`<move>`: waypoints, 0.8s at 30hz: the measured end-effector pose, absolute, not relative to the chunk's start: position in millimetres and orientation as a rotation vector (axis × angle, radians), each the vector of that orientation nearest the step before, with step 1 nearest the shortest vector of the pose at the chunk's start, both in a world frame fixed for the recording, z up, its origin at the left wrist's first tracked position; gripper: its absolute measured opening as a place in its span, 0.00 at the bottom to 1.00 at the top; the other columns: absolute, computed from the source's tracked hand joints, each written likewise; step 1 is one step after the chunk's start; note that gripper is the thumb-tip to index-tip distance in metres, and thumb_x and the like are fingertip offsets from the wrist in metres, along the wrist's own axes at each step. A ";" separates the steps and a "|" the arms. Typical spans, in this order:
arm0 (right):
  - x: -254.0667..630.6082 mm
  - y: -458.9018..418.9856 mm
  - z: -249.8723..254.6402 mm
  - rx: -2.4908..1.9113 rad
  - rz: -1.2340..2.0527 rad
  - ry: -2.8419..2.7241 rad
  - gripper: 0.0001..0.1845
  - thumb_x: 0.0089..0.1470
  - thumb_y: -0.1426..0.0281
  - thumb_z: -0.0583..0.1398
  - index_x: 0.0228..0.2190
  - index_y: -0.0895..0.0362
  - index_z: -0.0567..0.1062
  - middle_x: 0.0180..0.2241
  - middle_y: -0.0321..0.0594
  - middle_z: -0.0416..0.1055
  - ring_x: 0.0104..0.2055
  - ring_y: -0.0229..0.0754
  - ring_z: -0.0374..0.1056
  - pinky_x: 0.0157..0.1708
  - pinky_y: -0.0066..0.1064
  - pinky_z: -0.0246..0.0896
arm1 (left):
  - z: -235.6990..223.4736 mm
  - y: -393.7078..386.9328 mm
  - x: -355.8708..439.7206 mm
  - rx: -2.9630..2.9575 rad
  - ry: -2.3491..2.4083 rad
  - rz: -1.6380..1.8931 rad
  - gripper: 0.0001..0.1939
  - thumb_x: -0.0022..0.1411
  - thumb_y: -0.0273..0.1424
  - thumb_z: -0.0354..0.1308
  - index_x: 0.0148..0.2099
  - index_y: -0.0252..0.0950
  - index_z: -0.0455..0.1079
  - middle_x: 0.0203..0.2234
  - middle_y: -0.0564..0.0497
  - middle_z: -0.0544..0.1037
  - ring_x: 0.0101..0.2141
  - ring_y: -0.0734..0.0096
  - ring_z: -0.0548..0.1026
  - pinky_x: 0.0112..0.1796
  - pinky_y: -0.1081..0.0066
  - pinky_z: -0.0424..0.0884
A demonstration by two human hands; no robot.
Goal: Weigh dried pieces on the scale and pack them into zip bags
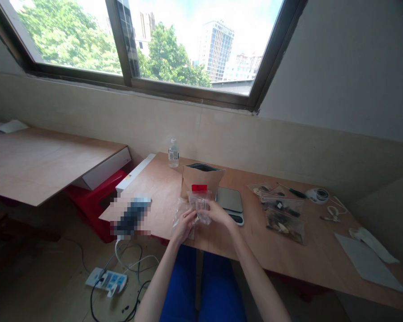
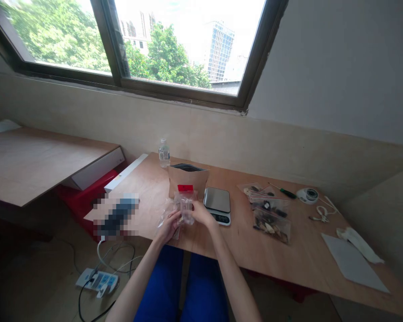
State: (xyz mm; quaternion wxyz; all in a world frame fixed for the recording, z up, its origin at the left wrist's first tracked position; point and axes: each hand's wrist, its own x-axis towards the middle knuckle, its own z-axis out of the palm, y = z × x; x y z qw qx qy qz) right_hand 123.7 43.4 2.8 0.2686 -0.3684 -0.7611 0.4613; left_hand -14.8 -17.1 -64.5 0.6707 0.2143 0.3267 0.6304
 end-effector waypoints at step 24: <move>105.6 44.6 4.4 -1.045 1.164 -2.015 0.09 0.47 0.71 0.59 0.32 0.58 0.78 0.30 0.40 0.76 0.29 0.43 0.70 0.31 0.33 0.66 | -66.0 -16.5 -14.6 0.579 0.674 1.400 0.25 0.49 0.26 0.64 0.51 0.35 0.69 0.49 0.43 0.72 0.43 0.62 0.74 0.38 0.70 0.72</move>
